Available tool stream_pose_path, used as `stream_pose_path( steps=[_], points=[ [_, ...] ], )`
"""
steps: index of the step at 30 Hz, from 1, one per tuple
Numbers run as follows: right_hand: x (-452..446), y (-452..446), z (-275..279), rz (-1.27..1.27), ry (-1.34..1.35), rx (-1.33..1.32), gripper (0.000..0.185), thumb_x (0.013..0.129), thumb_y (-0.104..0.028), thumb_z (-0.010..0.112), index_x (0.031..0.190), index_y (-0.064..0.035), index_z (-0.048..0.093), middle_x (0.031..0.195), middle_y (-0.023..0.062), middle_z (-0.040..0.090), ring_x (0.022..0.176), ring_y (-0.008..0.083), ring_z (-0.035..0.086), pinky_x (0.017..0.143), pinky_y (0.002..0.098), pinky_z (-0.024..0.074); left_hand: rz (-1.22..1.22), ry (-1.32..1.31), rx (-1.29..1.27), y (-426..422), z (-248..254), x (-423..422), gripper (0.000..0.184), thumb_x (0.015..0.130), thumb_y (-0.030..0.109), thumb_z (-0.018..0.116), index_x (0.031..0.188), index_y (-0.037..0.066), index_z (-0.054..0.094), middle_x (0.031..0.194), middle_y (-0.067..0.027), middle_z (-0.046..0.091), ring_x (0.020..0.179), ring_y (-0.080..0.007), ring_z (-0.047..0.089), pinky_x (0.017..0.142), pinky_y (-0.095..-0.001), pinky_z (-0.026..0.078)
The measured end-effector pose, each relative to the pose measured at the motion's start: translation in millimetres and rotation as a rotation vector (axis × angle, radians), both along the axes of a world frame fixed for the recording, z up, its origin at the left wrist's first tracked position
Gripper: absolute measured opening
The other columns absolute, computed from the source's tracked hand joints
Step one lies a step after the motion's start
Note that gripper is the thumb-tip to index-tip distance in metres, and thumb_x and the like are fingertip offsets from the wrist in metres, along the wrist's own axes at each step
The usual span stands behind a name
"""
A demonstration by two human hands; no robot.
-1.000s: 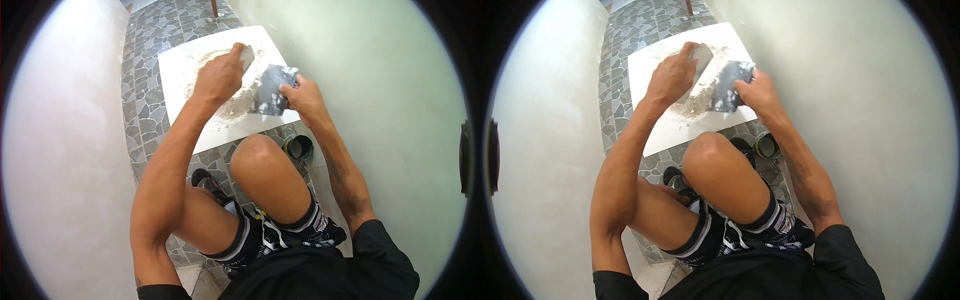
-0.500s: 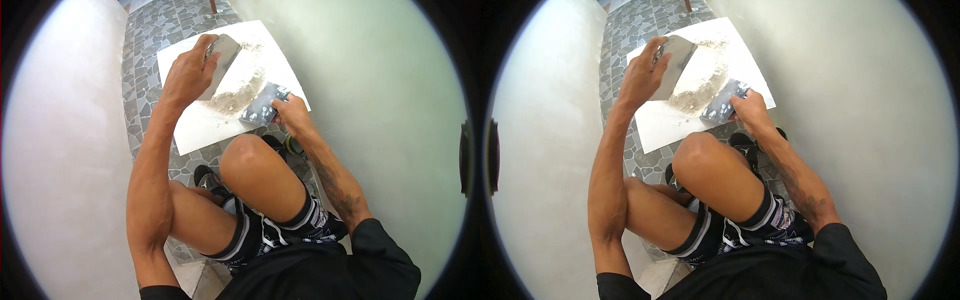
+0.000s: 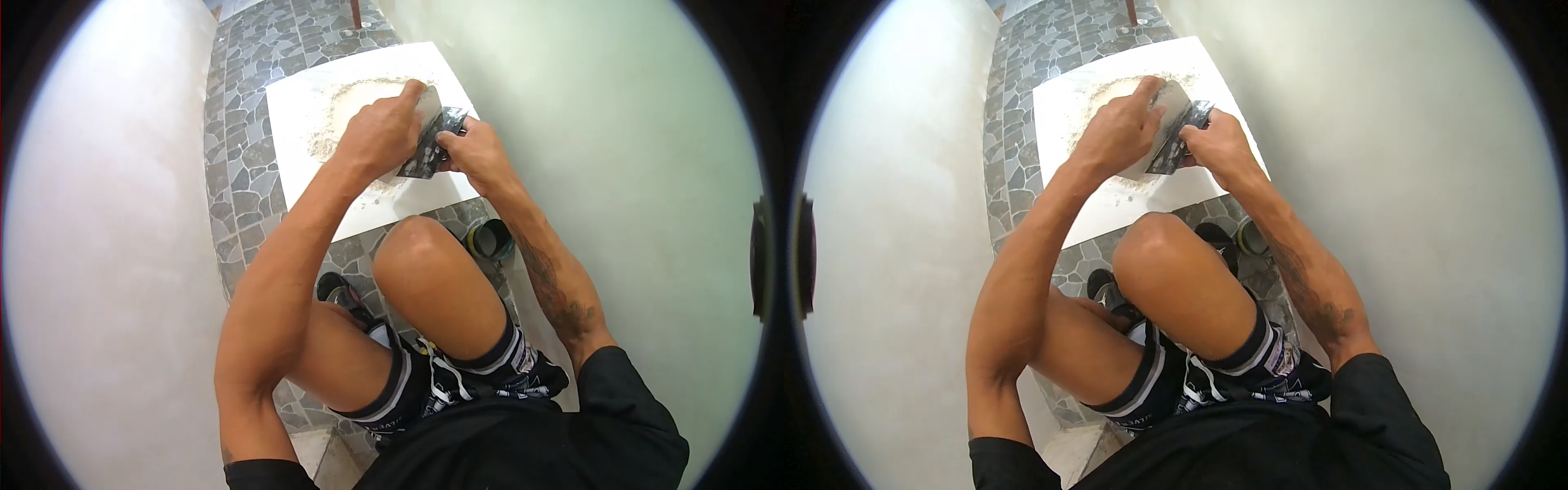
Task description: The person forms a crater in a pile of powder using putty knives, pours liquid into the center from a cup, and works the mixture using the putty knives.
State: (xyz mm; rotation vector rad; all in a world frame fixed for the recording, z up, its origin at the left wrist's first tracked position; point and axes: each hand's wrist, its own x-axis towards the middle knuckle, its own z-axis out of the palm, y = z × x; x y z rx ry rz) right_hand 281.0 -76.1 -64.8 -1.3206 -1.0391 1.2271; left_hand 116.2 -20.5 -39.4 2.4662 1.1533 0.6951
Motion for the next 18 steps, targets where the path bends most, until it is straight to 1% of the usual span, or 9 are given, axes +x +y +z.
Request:
stream_pose_path(
  steps=[2, 4, 7, 10, 11, 13, 14, 16, 18],
  points=[
    [0.3, 7.2, 2.9, -0.003, -0.042, -0.005, 0.027, 0.085, -0.002, 0.056, 0.107, 0.0138, 0.059, 0.093, 0.0153, 0.068, 0.076, 0.0209, 0.070, 0.066, 0.0354, 0.0627, 0.012, 0.017, 0.047, 6.7, -0.8, 3.5, 0.034, 0.097, 0.018, 0.053, 0.127, 0.005, 0.048, 0.090, -0.0296, 0.067, 0.088, -0.0462, 0.066, 0.079, -0.0541, 0.049],
    [6.7, 7.3, 4.3, 0.011, -0.070, 0.020, 0.026, 0.086, -0.003, 0.056, 0.105, 0.0136, 0.060, 0.091, 0.0150, 0.068, 0.077, 0.0204, 0.070, 0.066, 0.0349, 0.0625, 0.095, 0.048, 0.032, 10.9, -0.5, 2.2, 0.034, 0.096, 0.017, 0.053, 0.128, 0.006, 0.048, 0.090, -0.0292, 0.068, 0.088, -0.0465, 0.066, 0.079, -0.0547, 0.049],
    [28.1, 18.0, 29.2, -0.045, -0.139, 0.040, 0.022, 0.084, -0.006, 0.056, 0.097, 0.0112, 0.062, 0.085, 0.0116, 0.066, 0.073, 0.0178, 0.068, 0.064, 0.0331, 0.0607, 0.218, 0.029, -0.008, 19.9, 2.2, -9.1, 0.034, 0.096, 0.018, 0.054, 0.128, 0.007, 0.047, 0.090, -0.0292, 0.068, 0.085, -0.0476, 0.066, 0.077, -0.0548, 0.050],
    [88.4, 70.6, 3.8, 0.129, -0.208, 0.081, 0.029, 0.084, -0.003, 0.050, 0.109, 0.0085, 0.059, 0.095, 0.0109, 0.066, 0.075, 0.0184, 0.066, 0.063, 0.0359, 0.0576, 0.275, -0.089, 0.019, 25.4, 8.7, -26.0, 0.034, 0.096, 0.019, 0.055, 0.128, 0.008, 0.048, 0.089, -0.0295, 0.068, 0.082, -0.0475, 0.066, 0.074, -0.0537, 0.050],
    [95.0, 82.0, 7.9, 0.129, -0.267, 0.031, 0.028, 0.083, -0.004, 0.049, 0.105, 0.0097, 0.060, 0.093, 0.0107, 0.065, 0.073, 0.0186, 0.065, 0.063, 0.0362, 0.0565, 0.307, -0.121, 0.045, 27.2, 10.6, -32.5, 0.034, 0.096, 0.019, 0.055, 0.128, 0.009, 0.048, 0.087, -0.0271, 0.068, 0.078, -0.0449, 0.068, 0.072, -0.0508, 0.051],
    [104.9, 105.2, 16.7, 0.134, -0.383, -0.072, 0.028, 0.081, -0.004, 0.049, 0.099, 0.0121, 0.062, 0.088, 0.0103, 0.064, 0.071, 0.0191, 0.062, 0.061, 0.0369, 0.0543, 0.340, -0.192, 0.006, 27.5, 19.0, -44.6, 0.035, 0.096, 0.017, 0.054, 0.129, 0.006, 0.047, 0.088, -0.0277, 0.069, 0.081, -0.0468, 0.067, 0.074, -0.0536, 0.051],
    [117.4, 126.3, 9.9, 0.147, -0.458, -0.072, 0.026, 0.079, -0.004, 0.049, 0.095, 0.0130, 0.062, 0.085, 0.0109, 0.063, 0.069, 0.0189, 0.060, 0.060, 0.0375, 0.0527, 0.356, -0.228, -0.014, 26.8, 24.2, -50.2, 0.036, 0.095, 0.016, 0.053, 0.129, 0.004, 0.046, 0.089, -0.0280, 0.069, 0.083, -0.0478, 0.067, 0.076, -0.0550, 0.051],
    [144.1, 166.6, -17.3, 0.171, -0.602, -0.063, 0.025, 0.077, -0.004, 0.050, 0.087, 0.0149, 0.062, 0.079, 0.0121, 0.061, 0.065, 0.0186, 0.057, 0.056, 0.0387, 0.0496, 0.392, -0.272, -0.006, 24.3, 27.7, -60.8, 0.038, 0.096, 0.017, 0.054, 0.130, 0.004, 0.046, 0.088, -0.0269, 0.069, 0.082, -0.0460, 0.068, 0.078, -0.0526, 0.050],
    [124.5, 184.8, -9.0, 0.009, -0.785, -0.134, 0.011, 0.075, -0.005, 0.052, 0.070, 0.0052, 0.052, 0.066, 0.0070, 0.048, 0.055, 0.0156, 0.042, 0.046, 0.0401, 0.0324, 0.411, -0.320, 0.034, 29.1, 25.4, -70.5, 0.038, 0.096, 0.017, 0.054, 0.131, 0.003, 0.047, 0.088, -0.0266, 0.069, 0.084, -0.0452, 0.068, 0.079, -0.0513, 0.050]
  ],
)
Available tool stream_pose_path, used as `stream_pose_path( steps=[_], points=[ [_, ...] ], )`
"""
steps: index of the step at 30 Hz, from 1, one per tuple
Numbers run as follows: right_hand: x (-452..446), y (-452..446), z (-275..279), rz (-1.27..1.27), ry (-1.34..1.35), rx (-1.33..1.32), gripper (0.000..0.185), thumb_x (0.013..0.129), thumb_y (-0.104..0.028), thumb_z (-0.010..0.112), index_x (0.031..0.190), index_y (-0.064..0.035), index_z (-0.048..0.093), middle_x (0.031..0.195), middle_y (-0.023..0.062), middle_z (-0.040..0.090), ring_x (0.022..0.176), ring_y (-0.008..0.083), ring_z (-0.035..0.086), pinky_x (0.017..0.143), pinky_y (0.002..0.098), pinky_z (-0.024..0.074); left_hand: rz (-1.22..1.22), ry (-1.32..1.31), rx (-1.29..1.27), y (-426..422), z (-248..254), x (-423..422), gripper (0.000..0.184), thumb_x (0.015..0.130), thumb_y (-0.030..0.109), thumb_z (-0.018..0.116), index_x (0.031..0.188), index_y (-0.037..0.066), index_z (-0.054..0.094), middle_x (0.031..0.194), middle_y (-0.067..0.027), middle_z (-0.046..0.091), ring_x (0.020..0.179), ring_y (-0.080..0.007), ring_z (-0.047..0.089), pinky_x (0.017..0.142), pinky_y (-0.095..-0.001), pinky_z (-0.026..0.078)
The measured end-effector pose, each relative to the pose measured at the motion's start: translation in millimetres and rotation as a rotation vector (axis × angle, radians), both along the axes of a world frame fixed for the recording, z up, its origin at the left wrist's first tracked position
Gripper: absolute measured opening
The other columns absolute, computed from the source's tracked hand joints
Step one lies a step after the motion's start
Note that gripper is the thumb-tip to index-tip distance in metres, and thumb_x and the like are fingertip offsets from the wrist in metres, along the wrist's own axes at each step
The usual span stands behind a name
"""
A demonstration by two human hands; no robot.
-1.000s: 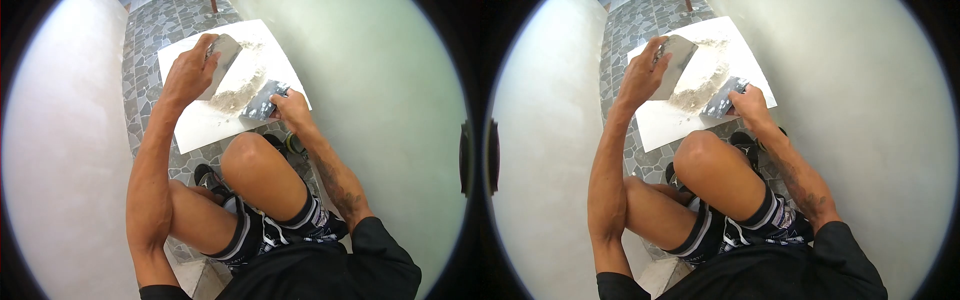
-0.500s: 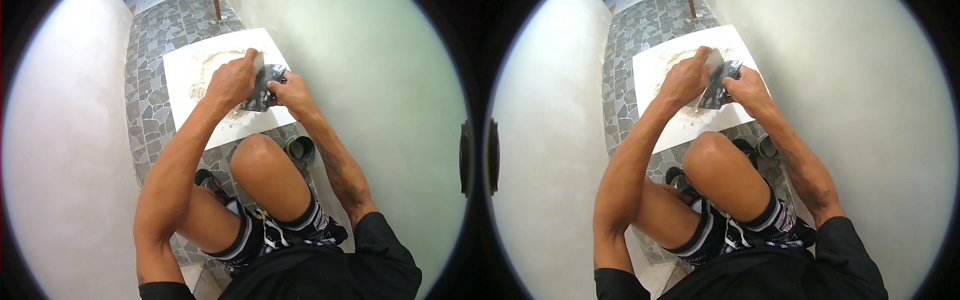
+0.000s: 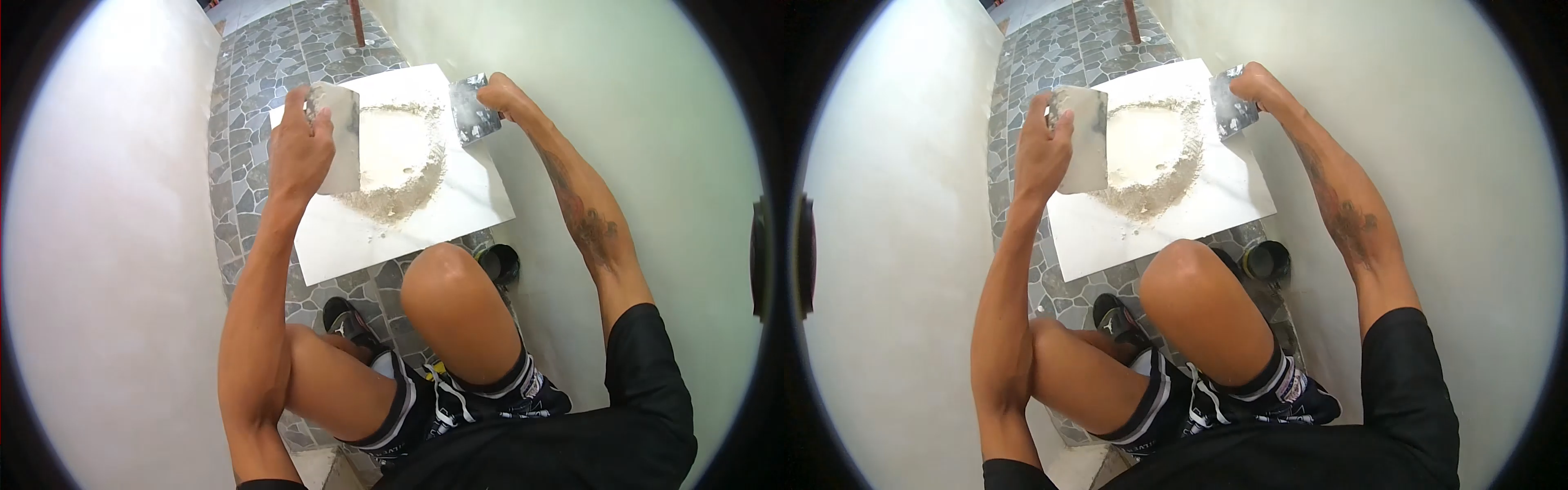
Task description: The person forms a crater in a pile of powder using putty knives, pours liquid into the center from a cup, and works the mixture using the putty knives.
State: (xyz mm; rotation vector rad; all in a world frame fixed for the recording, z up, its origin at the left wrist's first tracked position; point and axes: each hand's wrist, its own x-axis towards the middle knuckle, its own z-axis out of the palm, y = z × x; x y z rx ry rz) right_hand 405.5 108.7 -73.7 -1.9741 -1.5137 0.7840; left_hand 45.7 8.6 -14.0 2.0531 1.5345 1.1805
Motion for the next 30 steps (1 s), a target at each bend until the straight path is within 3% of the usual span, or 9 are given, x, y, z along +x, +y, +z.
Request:
stream_pose_path(
  steps=[1, 4, 7, 10, 17, 19, 25, 30],
  points=[
    [-7.8, 7.5, 3.8, -0.082, -0.097, -0.004, 0.015, 0.074, -0.005, 0.053, 0.061, 0.0004, 0.046, 0.059, 0.0045, 0.041, 0.049, 0.0141, 0.035, 0.041, 0.0408, 0.0238, 0.011, -0.017, 0.023, 1.3, -0.8, -3.4, 0.038, 0.096, 0.018, 0.055, 0.130, 0.002, 0.048, 0.091, -0.0247, 0.068, 0.083, -0.0409, 0.068, 0.079, -0.0481, 0.050],
    [-3.8, 36.9, -11.7, -0.016, -0.059, 0.084, 0.015, 0.074, -0.006, 0.053, 0.062, 0.0043, 0.051, 0.059, 0.0082, 0.044, 0.052, 0.0152, 0.037, 0.043, 0.0412, 0.0262, 0.019, -0.086, -0.031, 3.7, 1.8, -10.7, 0.037, 0.097, 0.017, 0.056, 0.129, 0.001, 0.049, 0.095, -0.0207, 0.068, 0.081, -0.0330, 0.067, 0.078, -0.0441, 0.050],
    [-6.9, 46.1, -5.3, -0.015, -0.107, 0.007, 0.022, 0.074, -0.004, 0.052, 0.079, 0.0154, 0.061, 0.073, 0.0172, 0.059, 0.062, 0.0206, 0.050, 0.050, 0.0421, 0.0379, 0.074, -0.116, -0.156, -5.9, 13.9, -12.9, 0.036, 0.097, 0.018, 0.057, 0.128, 0.001, 0.050, 0.098, -0.0179, 0.067, 0.081, -0.0258, 0.065, 0.078, -0.0403, 0.050],
    [-14.0, 61.2, -9.3, 0.025, -0.061, -0.029, 0.019, 0.075, -0.006, 0.053, 0.079, 0.0096, 0.062, 0.073, 0.0143, 0.059, 0.064, 0.0208, 0.050, 0.052, 0.0416, 0.0387, 0.067, -0.153, -0.131, 0.4, 6.3, -19.8, 0.037, 0.097, 0.018, 0.057, 0.129, 0.001, 0.051, 0.100, -0.0175, 0.067, 0.084, -0.0236, 0.065, 0.079, -0.0380, 0.050],
    [-11.4, 85.0, -28.5, 0.350, -0.154, -0.045, 0.012, 0.075, -0.011, 0.056, 0.078, 0.0001, 0.059, 0.073, 0.0071, 0.053, 0.065, 0.0191, 0.048, 0.054, 0.0413, 0.0391, 0.096, -0.220, -0.113, 9.0, 2.5, -27.4, 0.038, 0.097, 0.017, 0.057, 0.128, -0.004, 0.051, 0.102, -0.0174, 0.067, 0.086, -0.0225, 0.065, 0.080, -0.0366, 0.050],
    [-30.0, 62.3, -5.0, 0.266, -0.110, -0.088, 0.011, 0.075, -0.011, 0.056, 0.077, -0.0005, 0.058, 0.073, 0.0060, 0.052, 0.065, 0.0180, 0.047, 0.054, 0.0401, 0.0392, 0.095, -0.277, -0.138, 13.6, -0.2, -32.0, 0.038, 0.097, 0.017, 0.058, 0.127, -0.005, 0.051, 0.103, -0.0181, 0.067, 0.088, -0.0228, 0.065, 0.081, -0.0364, 0.050],
    [-20.2, 67.0, -25.2, 0.081, 0.305, -0.129, 0.003, 0.075, -0.007, 0.056, 0.073, -0.0040, 0.057, 0.073, 0.0018, 0.050, 0.063, 0.0145, 0.045, 0.053, 0.0359, 0.0395, 0.137, -0.217, -0.079, 20.6, -7.6, -48.3, 0.042, 0.095, 0.016, 0.058, 0.129, -0.008, 0.050, 0.107, -0.0201, 0.066, 0.090, -0.0250, 0.065, 0.083, -0.0371, 0.050],
    [-16.6, 48.3, -19.4, 0.019, 0.560, -0.208, 0.003, 0.076, 0.001, 0.057, 0.078, -0.0008, 0.056, 0.078, 0.0047, 0.052, 0.065, 0.0157, 0.049, 0.054, 0.0352, 0.0422, 0.174, -0.248, -0.130, 15.7, -5.2, -47.8, 0.042, 0.094, 0.017, 0.058, 0.128, -0.009, 0.051, 0.109, -0.0218, 0.066, 0.097, -0.0281, 0.064, 0.088, -0.0389, 0.048]
  ],
)
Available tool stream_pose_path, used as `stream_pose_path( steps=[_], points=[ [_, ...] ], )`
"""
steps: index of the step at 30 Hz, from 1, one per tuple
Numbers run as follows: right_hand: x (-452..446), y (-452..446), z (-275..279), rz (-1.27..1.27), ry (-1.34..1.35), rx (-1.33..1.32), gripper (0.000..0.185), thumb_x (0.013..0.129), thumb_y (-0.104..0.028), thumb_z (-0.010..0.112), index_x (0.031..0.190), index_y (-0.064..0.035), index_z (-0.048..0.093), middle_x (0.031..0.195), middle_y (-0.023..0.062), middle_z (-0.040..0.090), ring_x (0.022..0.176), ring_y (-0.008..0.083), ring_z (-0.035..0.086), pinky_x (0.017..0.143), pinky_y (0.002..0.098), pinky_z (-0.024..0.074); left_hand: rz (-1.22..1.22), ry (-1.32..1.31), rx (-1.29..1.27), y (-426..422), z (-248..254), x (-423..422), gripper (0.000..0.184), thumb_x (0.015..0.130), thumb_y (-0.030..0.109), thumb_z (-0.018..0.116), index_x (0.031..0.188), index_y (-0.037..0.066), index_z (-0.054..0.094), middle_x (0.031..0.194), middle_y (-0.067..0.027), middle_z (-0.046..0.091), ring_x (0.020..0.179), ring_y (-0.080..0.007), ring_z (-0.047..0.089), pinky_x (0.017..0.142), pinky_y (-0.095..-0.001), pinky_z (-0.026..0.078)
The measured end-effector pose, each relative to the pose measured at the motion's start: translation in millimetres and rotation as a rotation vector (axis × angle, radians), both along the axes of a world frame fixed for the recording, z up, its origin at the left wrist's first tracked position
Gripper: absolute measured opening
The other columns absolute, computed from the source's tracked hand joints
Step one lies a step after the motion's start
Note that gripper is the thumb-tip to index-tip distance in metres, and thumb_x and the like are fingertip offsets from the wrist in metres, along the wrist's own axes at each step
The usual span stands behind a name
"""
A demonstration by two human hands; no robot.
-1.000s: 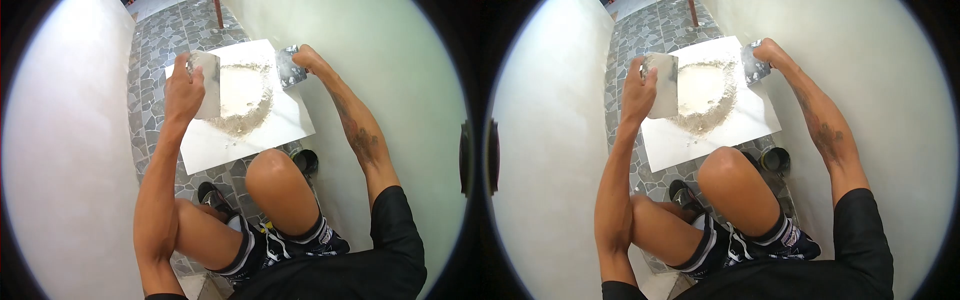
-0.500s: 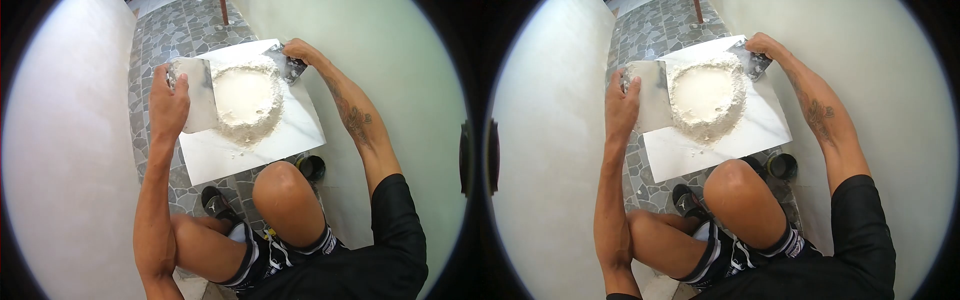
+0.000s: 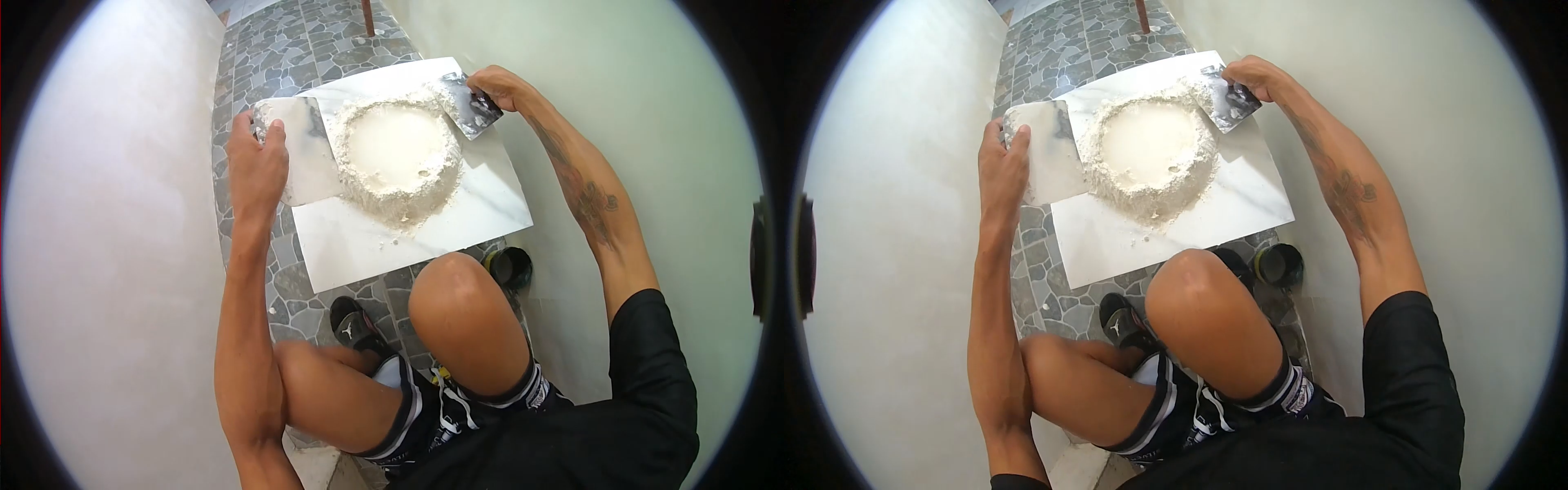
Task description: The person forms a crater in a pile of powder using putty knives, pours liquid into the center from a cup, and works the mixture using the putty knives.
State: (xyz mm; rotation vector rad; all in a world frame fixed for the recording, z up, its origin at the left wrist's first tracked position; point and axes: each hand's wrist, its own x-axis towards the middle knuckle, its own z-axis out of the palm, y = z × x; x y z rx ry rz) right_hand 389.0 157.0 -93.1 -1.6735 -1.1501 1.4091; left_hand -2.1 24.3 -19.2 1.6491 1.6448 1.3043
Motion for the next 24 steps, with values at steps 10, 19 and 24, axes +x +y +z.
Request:
stream_pose_path(
  steps=[10, 19, 24],
  points=[
    [-4.6, -88.9, -5.9, -0.121, 0.401, -0.027, 0.022, 0.078, 0.006, 0.056, 0.099, 0.0080, 0.050, 0.093, 0.0134, 0.053, 0.074, 0.0255, 0.062, 0.054, 0.0444, 0.0556, -0.067, 0.014, 0.051, -3.4, -11.3, 3.3, 0.040, 0.093, 0.018, 0.058, 0.125, -0.006, 0.052, 0.105, -0.0218, 0.067, 0.090, -0.0302, 0.067, 0.083, -0.0397, 0.051],
    [-48.1, -187.2, -9.8, -0.177, 0.458, -0.050, 0.015, 0.083, -0.005, 0.065, 0.093, 0.0012, 0.056, 0.087, 0.0093, 0.055, 0.072, 0.0204, 0.059, 0.064, 0.0374, 0.0527, -0.291, 0.160, 0.112, -34.2, 7.6, 31.1, 0.034, 0.096, 0.019, 0.060, 0.126, 0.005, 0.053, 0.085, -0.0161, 0.068, 0.073, -0.0278, 0.066, 0.072, -0.0411, 0.051],
    [-92.5, -221.1, 11.4, -0.299, 0.521, -0.067, 0.014, 0.086, -0.005, 0.064, 0.096, 0.0022, 0.057, 0.092, 0.0100, 0.056, 0.077, 0.0209, 0.060, 0.072, 0.0401, 0.0545, -0.406, 0.263, 0.168, -44.3, 19.8, 36.6, 0.032, 0.097, 0.020, 0.059, 0.126, 0.009, 0.053, 0.080, -0.0177, 0.069, 0.071, -0.0338, 0.067, 0.069, -0.0440, 0.050]
  ],
)
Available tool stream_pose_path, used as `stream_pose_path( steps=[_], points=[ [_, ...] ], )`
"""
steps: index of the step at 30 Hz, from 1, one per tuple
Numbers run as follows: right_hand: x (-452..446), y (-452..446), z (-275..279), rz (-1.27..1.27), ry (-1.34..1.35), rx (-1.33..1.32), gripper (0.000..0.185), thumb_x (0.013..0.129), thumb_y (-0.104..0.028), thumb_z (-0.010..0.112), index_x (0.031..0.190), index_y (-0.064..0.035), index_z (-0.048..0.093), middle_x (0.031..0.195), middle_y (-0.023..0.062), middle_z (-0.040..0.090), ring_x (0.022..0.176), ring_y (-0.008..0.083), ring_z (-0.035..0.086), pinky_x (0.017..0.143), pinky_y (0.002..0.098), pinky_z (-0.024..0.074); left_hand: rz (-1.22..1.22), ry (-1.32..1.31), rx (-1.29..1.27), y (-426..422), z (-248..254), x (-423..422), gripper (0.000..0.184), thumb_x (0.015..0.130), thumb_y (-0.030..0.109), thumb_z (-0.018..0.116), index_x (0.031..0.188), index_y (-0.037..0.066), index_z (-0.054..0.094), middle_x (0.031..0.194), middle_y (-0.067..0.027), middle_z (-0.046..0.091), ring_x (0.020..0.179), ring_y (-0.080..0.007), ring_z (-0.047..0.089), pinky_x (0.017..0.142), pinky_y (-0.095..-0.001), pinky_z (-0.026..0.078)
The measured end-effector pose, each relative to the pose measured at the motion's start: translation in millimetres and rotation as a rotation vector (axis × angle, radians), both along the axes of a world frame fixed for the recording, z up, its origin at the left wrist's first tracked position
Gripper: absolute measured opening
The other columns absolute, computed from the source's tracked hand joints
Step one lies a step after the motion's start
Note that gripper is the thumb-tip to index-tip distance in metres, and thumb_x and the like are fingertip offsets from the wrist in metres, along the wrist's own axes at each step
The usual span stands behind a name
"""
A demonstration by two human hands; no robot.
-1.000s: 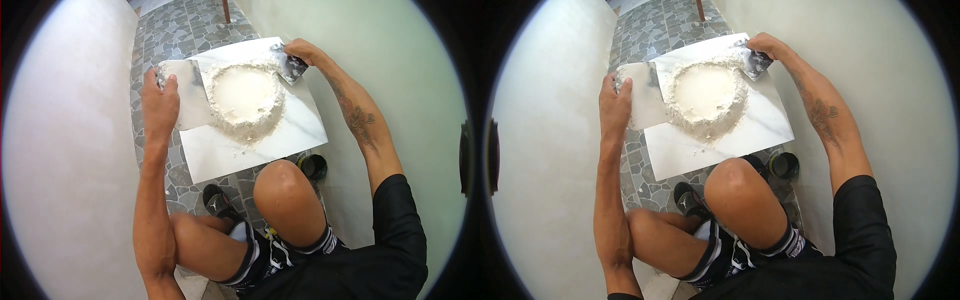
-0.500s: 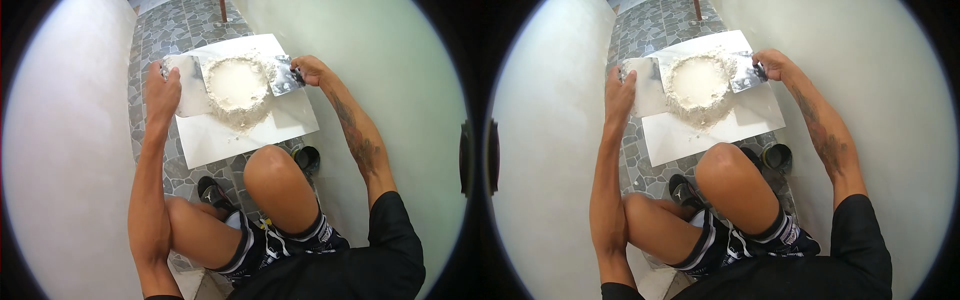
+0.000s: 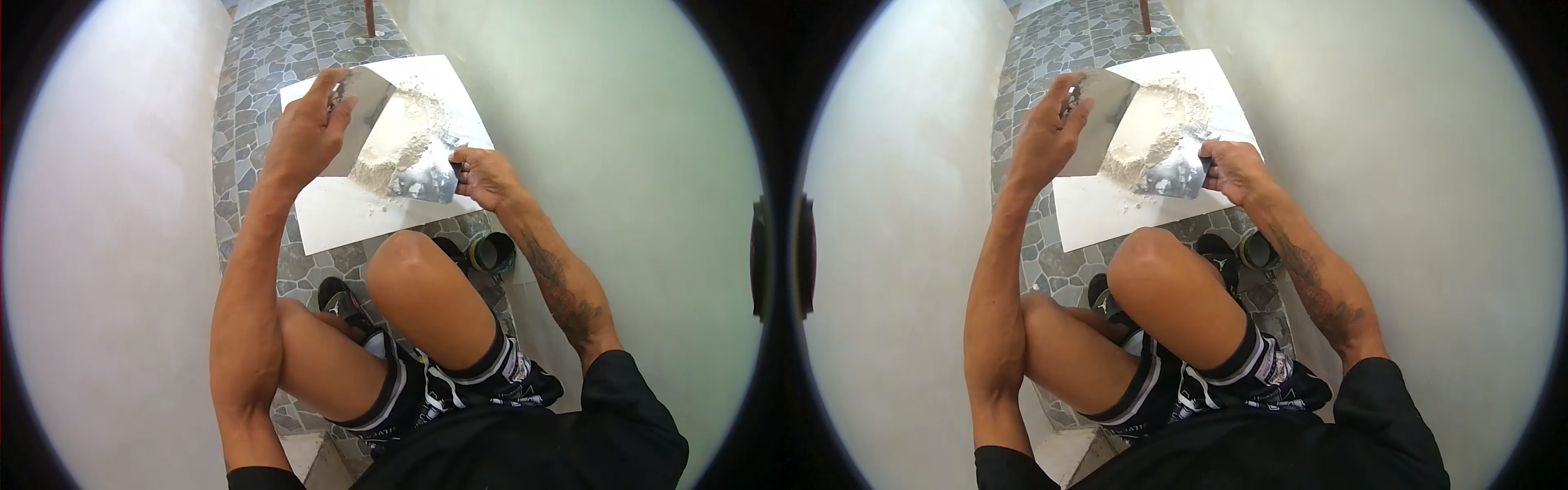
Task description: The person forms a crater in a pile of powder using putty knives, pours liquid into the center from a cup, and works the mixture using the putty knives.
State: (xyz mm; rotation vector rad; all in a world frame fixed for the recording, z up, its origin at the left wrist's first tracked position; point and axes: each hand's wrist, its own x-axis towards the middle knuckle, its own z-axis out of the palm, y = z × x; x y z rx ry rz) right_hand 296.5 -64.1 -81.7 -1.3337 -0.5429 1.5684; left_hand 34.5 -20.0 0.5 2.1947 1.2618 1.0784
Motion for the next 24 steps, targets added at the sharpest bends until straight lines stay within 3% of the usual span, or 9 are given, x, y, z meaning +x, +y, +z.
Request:
stream_pose_path(
  steps=[2, 5, 7, 14, 24],
  points=[
    [-13.7, -7.9, 6.9, -0.048, 0.039, 0.028, 0.012, 0.087, -0.004, 0.062, 0.096, 0.0024, 0.057, 0.094, 0.0104, 0.056, 0.079, 0.0212, 0.060, 0.073, 0.0420, 0.0551, -0.039, 0.072, 0.043, -7.3, 7.2, 4.4, 0.031, 0.097, 0.019, 0.059, 0.126, 0.009, 0.053, 0.083, -0.0201, 0.070, 0.075, -0.0379, 0.068, 0.070, -0.0451, 0.051],
    [-20.8, -9.7, 4.7, -0.020, 0.083, 0.069, 0.016, 0.088, -0.001, 0.059, 0.102, 0.0074, 0.056, 0.102, 0.0153, 0.059, 0.090, 0.0266, 0.064, 0.082, 0.0468, 0.0579, -0.073, 0.191, 0.068, -13.2, 11.6, 10.4, 0.033, 0.098, 0.022, 0.060, 0.128, 0.011, 0.054, 0.091, -0.0208, 0.070, 0.077, -0.0322, 0.068, 0.071, -0.0405, 0.051],
    [-24.5, -8.4, 2.4, -0.001, 0.119, 0.108, 0.022, 0.089, 0.000, 0.057, 0.107, 0.0121, 0.055, 0.107, 0.0199, 0.059, 0.097, 0.0313, 0.065, 0.088, 0.0486, 0.0587, -0.087, 0.245, 0.027, -15.1, 15.3, 15.7, 0.033, 0.098, 0.022, 0.060, 0.128, 0.011, 0.055, 0.090, -0.0225, 0.070, 0.080, -0.0364, 0.068, 0.071, -0.0432, 0.051],
    [-38.8, -11.9, 18.1, 0.005, 0.170, 0.107, 0.024, 0.090, 0.001, 0.055, 0.108, 0.0161, 0.052, 0.106, 0.0218, 0.059, 0.095, 0.0314, 0.065, 0.088, 0.0468, 0.0597, -0.242, 0.351, 0.115, -8.1, 4.2, 30.2, 0.034, 0.095, 0.018, 0.059, 0.128, 0.011, 0.056, 0.087, -0.0215, 0.070, 0.082, -0.0394, 0.067, 0.073, -0.0475, 0.051],
    [-42.6, -13.6, 30.7, 0.040, 0.141, 0.181, 0.023, 0.088, 0.003, 0.052, 0.106, 0.0176, 0.052, 0.106, 0.0235, 0.059, 0.093, 0.0324, 0.067, 0.083, 0.0454, 0.0622, -0.296, 0.577, 0.006, -1.1, -11.5, 56.7, 0.036, 0.091, 0.014, 0.058, 0.127, 0.013, 0.059, 0.090, -0.0200, 0.071, 0.083, -0.0392, 0.068, 0.074, -0.0492, 0.052]
  ],
)
